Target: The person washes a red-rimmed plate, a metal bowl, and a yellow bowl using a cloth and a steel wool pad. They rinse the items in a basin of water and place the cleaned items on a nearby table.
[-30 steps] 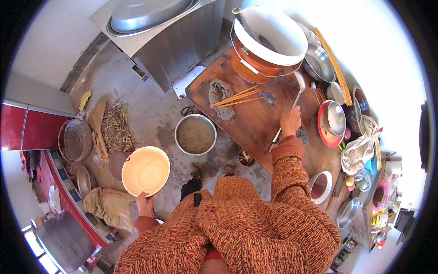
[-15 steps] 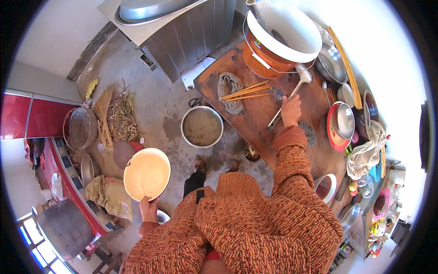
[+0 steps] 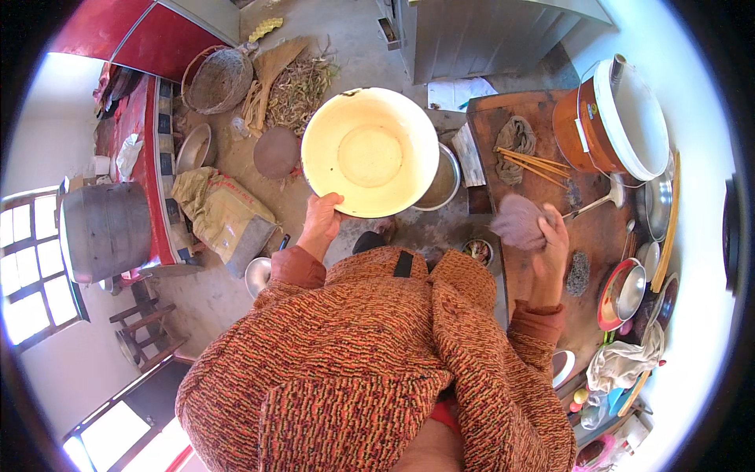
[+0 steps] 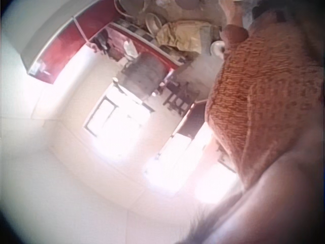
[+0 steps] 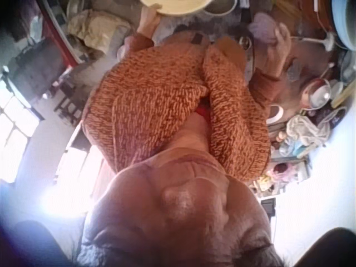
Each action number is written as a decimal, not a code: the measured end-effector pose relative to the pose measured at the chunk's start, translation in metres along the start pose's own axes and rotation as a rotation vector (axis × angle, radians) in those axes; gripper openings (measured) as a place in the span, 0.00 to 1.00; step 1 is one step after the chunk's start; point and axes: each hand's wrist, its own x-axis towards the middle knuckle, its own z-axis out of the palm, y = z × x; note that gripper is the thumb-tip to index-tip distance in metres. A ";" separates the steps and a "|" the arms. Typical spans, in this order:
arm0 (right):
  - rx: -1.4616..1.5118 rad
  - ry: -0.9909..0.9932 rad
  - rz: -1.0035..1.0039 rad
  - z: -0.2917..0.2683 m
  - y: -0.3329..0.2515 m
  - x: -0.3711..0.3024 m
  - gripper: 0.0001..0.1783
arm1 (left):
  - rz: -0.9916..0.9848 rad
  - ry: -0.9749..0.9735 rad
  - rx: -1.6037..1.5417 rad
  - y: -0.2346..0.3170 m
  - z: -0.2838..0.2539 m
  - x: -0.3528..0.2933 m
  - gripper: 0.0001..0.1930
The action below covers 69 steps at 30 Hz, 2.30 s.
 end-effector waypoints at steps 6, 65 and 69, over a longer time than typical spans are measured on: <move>0.063 -0.355 -0.317 0.144 -0.011 0.012 0.16 | 0.111 -0.117 0.025 0.017 0.056 -0.013 0.23; -1.558 -0.300 -0.870 0.157 0.039 0.038 0.21 | 0.420 -0.383 0.199 0.045 0.129 -0.036 0.31; -1.093 -0.632 -0.293 0.160 0.072 0.008 0.19 | 0.376 -0.325 0.195 0.035 0.123 -0.033 0.31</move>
